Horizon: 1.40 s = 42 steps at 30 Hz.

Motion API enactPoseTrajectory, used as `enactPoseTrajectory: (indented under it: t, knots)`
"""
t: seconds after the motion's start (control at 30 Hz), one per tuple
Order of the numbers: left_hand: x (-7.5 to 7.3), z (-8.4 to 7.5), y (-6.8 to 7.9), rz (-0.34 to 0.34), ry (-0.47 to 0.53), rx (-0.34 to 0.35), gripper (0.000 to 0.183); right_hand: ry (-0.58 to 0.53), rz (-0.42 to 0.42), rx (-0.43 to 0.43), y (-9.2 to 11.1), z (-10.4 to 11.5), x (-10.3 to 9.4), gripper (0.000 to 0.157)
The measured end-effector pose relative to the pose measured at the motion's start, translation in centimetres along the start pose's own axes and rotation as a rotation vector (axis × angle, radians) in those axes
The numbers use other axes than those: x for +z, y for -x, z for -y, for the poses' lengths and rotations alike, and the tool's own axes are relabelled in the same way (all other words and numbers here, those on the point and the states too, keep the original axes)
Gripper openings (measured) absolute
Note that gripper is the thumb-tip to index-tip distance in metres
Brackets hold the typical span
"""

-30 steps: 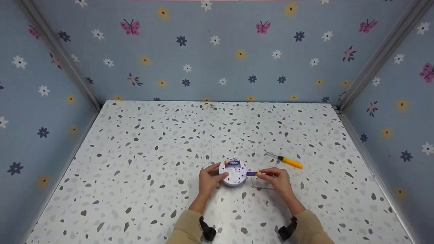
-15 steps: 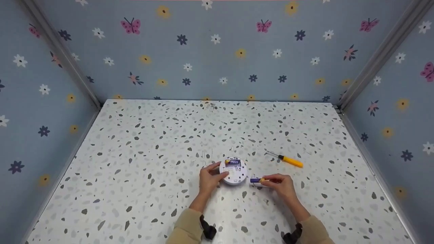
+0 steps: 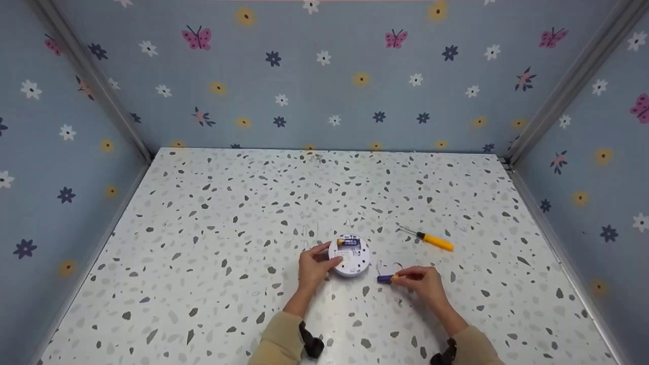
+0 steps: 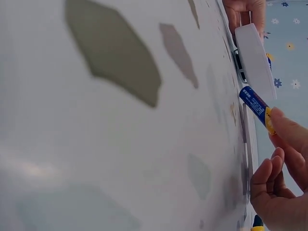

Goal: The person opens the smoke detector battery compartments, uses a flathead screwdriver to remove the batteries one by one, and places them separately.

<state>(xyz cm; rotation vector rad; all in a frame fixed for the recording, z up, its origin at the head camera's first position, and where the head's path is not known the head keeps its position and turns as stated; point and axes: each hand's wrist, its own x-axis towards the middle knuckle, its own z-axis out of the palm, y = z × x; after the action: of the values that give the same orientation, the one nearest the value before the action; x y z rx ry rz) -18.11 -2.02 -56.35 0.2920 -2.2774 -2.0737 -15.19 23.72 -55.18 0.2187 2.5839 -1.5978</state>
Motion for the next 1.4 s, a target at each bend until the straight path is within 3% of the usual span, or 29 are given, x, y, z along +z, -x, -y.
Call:
enactPoseTrajectory:
  t: [0.5, 1.13, 1.4]
  knots:
    - [-0.03, 0.15, 0.02, 0.005, 0.035, 0.04, 0.047, 0.1, -0.008, 0.067, 0.05, 0.07, -0.07, 0.017]
    - [0.04, 0.06, 0.15, -0.006, 0.028, 0.028, 0.046, 0.167, -0.022, -0.01, -0.07, 0.16, -0.01, 0.017]
    - [0.12, 0.14, 0.04, -0.001, 0.054, 0.054, 0.047, 0.155, -0.019, 0.017, -0.11, 0.39, -0.18, 0.018]
